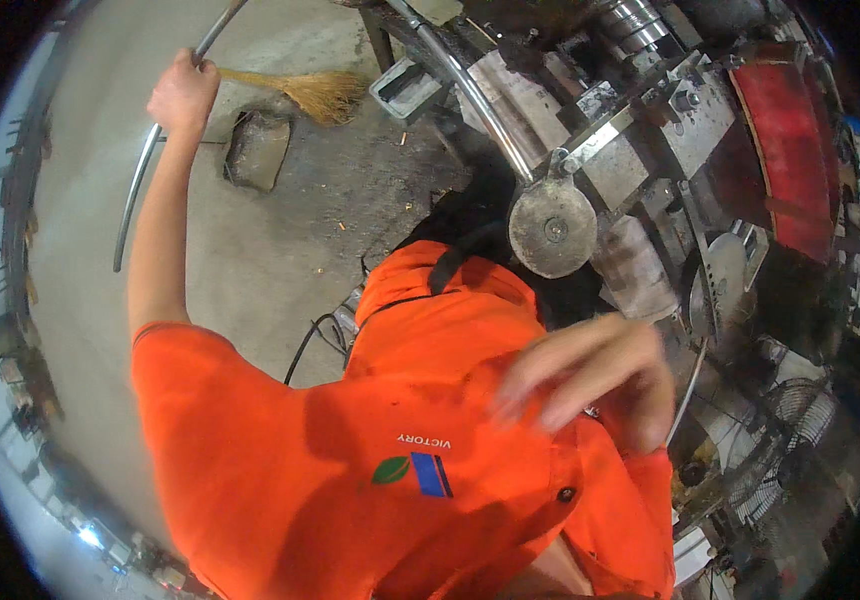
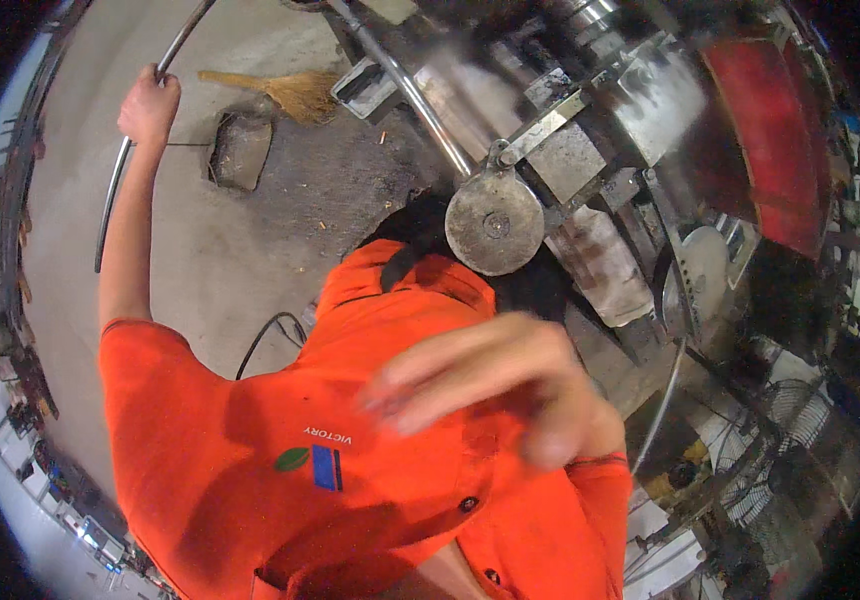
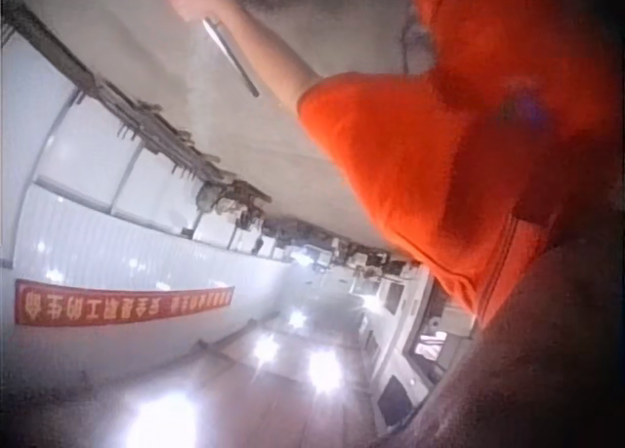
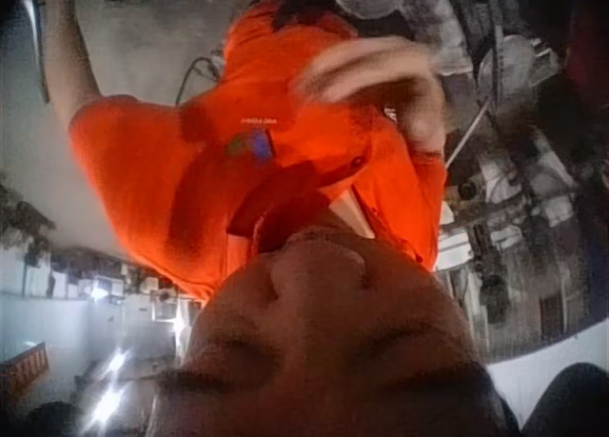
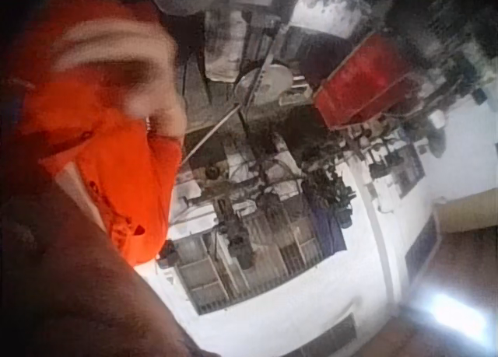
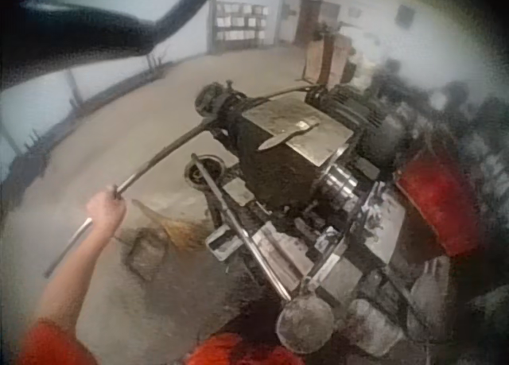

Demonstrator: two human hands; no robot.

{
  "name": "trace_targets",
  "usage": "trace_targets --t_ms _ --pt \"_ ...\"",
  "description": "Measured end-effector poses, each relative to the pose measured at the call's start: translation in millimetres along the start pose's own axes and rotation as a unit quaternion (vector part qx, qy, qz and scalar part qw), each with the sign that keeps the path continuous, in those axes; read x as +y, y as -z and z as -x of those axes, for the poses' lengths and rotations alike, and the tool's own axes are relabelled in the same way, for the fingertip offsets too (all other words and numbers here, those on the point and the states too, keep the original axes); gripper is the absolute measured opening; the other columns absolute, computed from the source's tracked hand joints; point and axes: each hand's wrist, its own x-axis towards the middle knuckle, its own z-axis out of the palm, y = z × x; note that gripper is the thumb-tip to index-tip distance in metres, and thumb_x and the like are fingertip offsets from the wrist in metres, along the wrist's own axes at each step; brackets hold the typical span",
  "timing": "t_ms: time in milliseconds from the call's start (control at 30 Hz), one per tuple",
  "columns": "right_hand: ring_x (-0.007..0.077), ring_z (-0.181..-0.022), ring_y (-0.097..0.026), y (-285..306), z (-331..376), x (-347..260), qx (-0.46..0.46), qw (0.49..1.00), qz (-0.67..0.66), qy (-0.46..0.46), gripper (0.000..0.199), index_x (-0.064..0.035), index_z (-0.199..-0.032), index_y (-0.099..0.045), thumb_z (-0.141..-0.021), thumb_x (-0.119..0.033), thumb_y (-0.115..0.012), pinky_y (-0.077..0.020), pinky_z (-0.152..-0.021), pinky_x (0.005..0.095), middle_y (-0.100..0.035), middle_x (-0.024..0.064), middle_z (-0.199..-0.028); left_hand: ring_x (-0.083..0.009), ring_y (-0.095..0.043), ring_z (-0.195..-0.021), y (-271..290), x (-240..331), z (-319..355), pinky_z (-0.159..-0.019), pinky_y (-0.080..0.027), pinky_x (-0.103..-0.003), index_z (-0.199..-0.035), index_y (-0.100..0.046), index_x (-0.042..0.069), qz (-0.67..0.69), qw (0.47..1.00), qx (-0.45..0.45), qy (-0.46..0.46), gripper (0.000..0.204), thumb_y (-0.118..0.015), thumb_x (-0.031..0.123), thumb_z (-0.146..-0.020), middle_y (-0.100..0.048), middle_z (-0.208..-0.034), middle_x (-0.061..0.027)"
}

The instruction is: The person operates a metal cutting machine, repeatedly inserting metal rods into the chuck, activating the cutting cycle, and removing the cut pieces. The cut metal pieces are collected in a red bin above the machine.

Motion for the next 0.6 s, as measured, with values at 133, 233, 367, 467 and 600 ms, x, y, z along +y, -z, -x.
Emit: trace_targets --t_ms 133,233,367,467,600 --pt "0.0382 -0.112 -0.051 -19 -37 41 -0.057 0.982 -0.059 -0.172 0.062 0.0041 -0.122 -0.05 -0.066 -0.021 -0.064 -0.0423 -0.091 0.0485 -0.054 0.0227 -0.119 -0.0346 -0.064 -0.076 1 4 -5 -0.062 -0.05 -0.046 -0.09 -0.06 0.014 0.001 1.0 0.0 -0.009 0.025 -0.053 0.033 -0.077 -0.066 -0.082 -0.0131" --pt "0.0363 -0.12 -0.045 4 -36 68 -0.01 0.816 0.572 -0.083 0.071 0.0013 -0.116 -0.056 -0.048 -0.017 -0.064 -0.0354 -0.1 0.0438 -0.051 0.0189 -0.126 -0.0348 -0.064 -0.075 2 2 -2 -0.062 -0.05 -0.046 -0.09 -0.06 0.014 -0.002 1.0 0.001 -0.003 0.024 -0.052 0.033 -0.077 -0.066 -0.081 -0.013" --pt "0.0331 -0.115 -0.05 16 -21 35 0.03 0.988 0.133 -0.066 0.073 0.0089 -0.115 -0.055 -0.069 -0.046 -0.069 -0.0357 -0.099 0.0422 -0.054 0.0225 -0.12 -0.0352 -0.064 -0.074 -5 1 2 -0.062 -0.05 -0.046 -0.093 -0.06 0.016 0.002 1.0 0.015 -0.004 0.026 -0.052 0.034 -0.077 -0.067 -0.08 -0.0125" --pt "0.0392 -0.115 -0.048 7 2 15 -0.043 0.984 -0.152 -0.086 0.084 0.0175 -0.112 -0.052 -0.075 -0.057 -0.062 -0.0339 -0.099 0.0475 -0.052 0.0297 -0.117 -0.035 -0.064 -0.074 -9 0 0 -0.061 -0.05 -0.045 -0.097 -0.061 0.018 -0.002 1.0 0.031 -0.002 0.028 -0.052 0.035 -0.077 -0.067 -0.081 -0.0123" --pt "0.0384 -0.121 -0.043 1 25 4 0.028 0.939 0.332 -0.088 0.064 0.0074 -0.114 -0.057 -0.068 -0.036 -0.069 -0.0316 -0.101 0.0494 -0.051 0.0233 -0.123 -0.0341 -0.065 -0.076 -5 1 -1 -0.062 -0.05 -0.045 -0.1 -0.062 0.021 -0.003 1.0 0.006 0.001 0.03 -0.052 0.037 -0.077 -0.067 -0.083 -0.0127"
